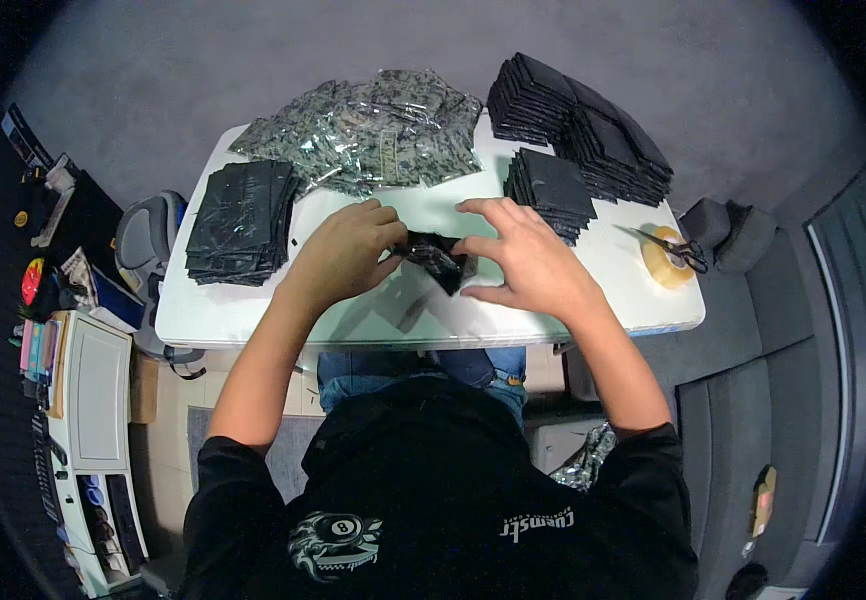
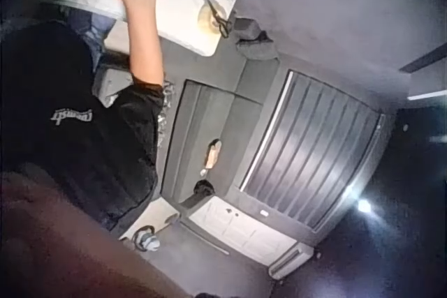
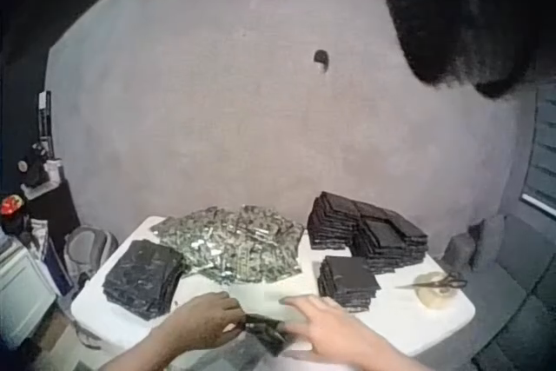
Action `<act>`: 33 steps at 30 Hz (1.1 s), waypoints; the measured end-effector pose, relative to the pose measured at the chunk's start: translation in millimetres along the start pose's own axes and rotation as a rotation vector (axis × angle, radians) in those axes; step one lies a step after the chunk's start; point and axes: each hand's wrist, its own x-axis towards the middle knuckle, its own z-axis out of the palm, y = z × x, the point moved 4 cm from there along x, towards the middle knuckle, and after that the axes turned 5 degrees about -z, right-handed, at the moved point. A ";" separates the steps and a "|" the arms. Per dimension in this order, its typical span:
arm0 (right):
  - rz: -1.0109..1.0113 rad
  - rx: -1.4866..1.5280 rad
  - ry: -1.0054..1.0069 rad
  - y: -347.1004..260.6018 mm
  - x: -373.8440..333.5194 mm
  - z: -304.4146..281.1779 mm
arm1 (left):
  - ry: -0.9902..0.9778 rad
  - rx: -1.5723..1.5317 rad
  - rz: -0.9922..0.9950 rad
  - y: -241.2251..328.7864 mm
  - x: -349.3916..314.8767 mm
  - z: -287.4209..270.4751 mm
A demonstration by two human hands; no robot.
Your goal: The recorder is packaging circuit boards into anti-static bags and then into larger black bags.
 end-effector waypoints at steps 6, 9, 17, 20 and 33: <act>0.125 -0.156 -0.032 3.9 -17.8 11.6 | -0.069 0.011 -0.028 8.8 -0.7 10.5; 0.150 -0.134 -0.021 -0.5 -14.3 12.6 | -0.014 0.024 -0.067 4.9 -0.7 11.5; 0.152 -0.137 0.040 13.9 -7.9 0.4 | -0.051 -0.104 -0.237 -9.3 21.5 -26.3; 0.149 -0.027 0.133 33.3 4.7 -28.9 | -0.038 -0.172 -0.146 -5.4 34.0 -58.3; 0.091 0.014 0.106 61.4 44.1 -23.1 | 0.079 -0.102 -0.126 -33.9 34.2 -56.1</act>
